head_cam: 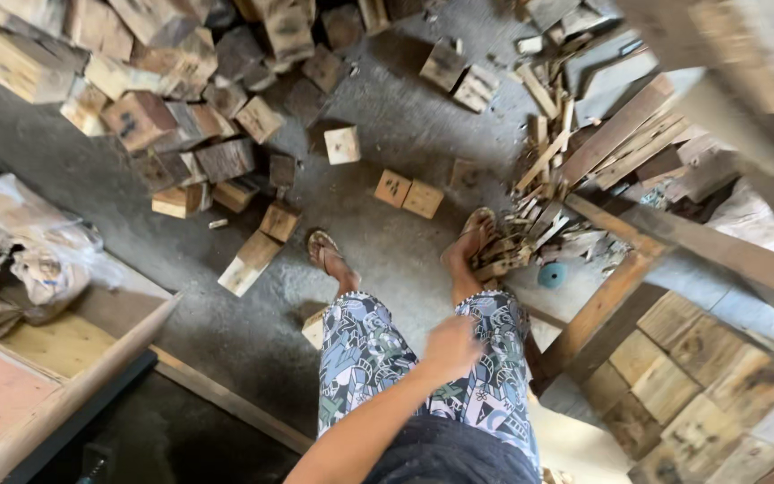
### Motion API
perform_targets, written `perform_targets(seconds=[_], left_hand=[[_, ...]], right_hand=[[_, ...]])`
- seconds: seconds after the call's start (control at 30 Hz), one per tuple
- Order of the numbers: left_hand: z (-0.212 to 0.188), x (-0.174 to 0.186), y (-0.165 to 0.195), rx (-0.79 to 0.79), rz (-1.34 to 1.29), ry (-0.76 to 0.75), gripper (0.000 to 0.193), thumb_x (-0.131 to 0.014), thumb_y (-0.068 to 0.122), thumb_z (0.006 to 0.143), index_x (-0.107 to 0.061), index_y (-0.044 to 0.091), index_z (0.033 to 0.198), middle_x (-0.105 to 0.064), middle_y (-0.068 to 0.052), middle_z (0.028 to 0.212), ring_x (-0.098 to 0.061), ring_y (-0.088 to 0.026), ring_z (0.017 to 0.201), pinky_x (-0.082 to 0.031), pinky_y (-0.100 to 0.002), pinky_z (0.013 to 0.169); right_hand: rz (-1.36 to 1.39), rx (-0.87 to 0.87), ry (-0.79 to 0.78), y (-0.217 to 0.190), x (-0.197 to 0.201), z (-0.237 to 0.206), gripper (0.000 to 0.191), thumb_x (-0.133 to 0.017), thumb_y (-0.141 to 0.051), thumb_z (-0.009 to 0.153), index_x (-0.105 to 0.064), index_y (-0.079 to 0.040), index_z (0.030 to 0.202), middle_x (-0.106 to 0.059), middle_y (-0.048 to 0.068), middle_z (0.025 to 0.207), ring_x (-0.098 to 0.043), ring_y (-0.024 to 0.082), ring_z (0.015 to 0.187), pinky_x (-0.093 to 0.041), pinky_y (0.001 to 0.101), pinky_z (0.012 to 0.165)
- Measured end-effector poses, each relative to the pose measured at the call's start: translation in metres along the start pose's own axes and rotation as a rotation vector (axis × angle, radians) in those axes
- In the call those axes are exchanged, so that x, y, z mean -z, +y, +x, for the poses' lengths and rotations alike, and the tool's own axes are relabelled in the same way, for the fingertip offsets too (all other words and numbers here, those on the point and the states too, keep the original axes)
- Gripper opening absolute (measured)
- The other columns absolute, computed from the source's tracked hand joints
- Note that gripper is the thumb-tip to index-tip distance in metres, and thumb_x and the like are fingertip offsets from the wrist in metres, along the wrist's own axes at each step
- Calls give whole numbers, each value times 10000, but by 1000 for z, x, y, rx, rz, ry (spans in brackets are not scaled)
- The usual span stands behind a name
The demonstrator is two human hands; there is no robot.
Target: The person gathers small wooden blocks from a pile on the floor and arranges them into neat stacks on a workbench. They repeatedly pick up blocks, align them, and place them in rows, building up multiple stacks throughout the clip.
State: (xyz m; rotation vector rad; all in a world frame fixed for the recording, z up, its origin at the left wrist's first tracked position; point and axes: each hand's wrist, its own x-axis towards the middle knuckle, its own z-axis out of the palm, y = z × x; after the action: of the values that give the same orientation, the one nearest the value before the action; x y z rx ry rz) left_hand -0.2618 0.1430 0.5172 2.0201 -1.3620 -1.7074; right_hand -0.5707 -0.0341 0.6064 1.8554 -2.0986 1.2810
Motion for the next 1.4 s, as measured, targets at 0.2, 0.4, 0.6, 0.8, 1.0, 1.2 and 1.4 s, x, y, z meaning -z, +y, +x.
perform_targets(seconds=[0.2, 0.4, 0.6, 0.8, 1.0, 1.2, 1.4], left_hand=[[-134, -27, -164, 112, 131, -548, 408, -496, 404, 1010, -642, 51, 1155, -712, -248, 1014, -687, -442, 957, -546, -571, 855], [-164, 17, -207, 40, -145, -370, 330, -625, 343, 978, -637, 41, 1109, -717, -243, 924, -682, -452, 891, -550, -552, 808], [13, 83, -304, 73, -138, -93, 487, -721, 281, 898, -532, 74, 1297, -634, -216, 1160, -650, -376, 1060, -530, -481, 894], [258, 117, -381, -355, 905, 31, 729, -581, 284, 902, -264, 88, 1529, -360, -191, 1531, -340, -392, 1419, -358, -563, 1122], [388, 66, -380, -567, 1085, 15, 905, -661, 273, 879, -94, 141, 1571, -223, -132, 1602, -230, -349, 1467, -307, -646, 1117], [395, 82, -382, -502, 867, -26, 1103, -825, 106, 755, -143, 146, 1620, -291, -161, 1586, -265, -403, 1455, -325, -537, 1167], [437, 155, -329, -556, 969, 177, 1177, -856, -59, 587, -245, 151, 1571, -309, -73, 1601, -254, -347, 1500, -243, -459, 1265]], right_hand=[[399, -679, -308, -23, 4, -140, 804, -879, -60, 755, -505, -10, 1465, -616, 79, 1347, -601, 231, 1210, -542, 362, 993], [270, -685, -844, -44, -96, -281, 911, -892, -81, 694, -462, 8, 1493, -625, 96, 1310, -617, 232, 1132, -550, 350, 930], [-391, -175, -1163, -2, -224, -327, 1051, -953, -274, 525, -512, -104, 1464, -568, 225, 1348, -541, 410, 1245, -492, 495, 1041], [-538, -84, -1176, 60, -339, -393, 1089, -923, -416, 537, -461, -99, 1471, -497, 240, 1412, -450, 431, 1325, -383, 543, 1117], [-158, 324, -940, 64, -405, -434, 1149, -906, -522, 554, -415, -61, 1485, -463, 222, 1480, -419, 449, 1334, -317, 600, 1099], [-215, 518, -841, 21, -470, -454, 1005, -855, -403, 663, -439, -107, 1528, -494, 194, 1472, -431, 438, 1320, -351, 594, 1057], [-226, 552, -782, -8, -516, -396, 1023, -872, -405, 592, -436, -163, 1486, -524, 132, 1399, -478, 379, 1257, -336, 593, 1070]])
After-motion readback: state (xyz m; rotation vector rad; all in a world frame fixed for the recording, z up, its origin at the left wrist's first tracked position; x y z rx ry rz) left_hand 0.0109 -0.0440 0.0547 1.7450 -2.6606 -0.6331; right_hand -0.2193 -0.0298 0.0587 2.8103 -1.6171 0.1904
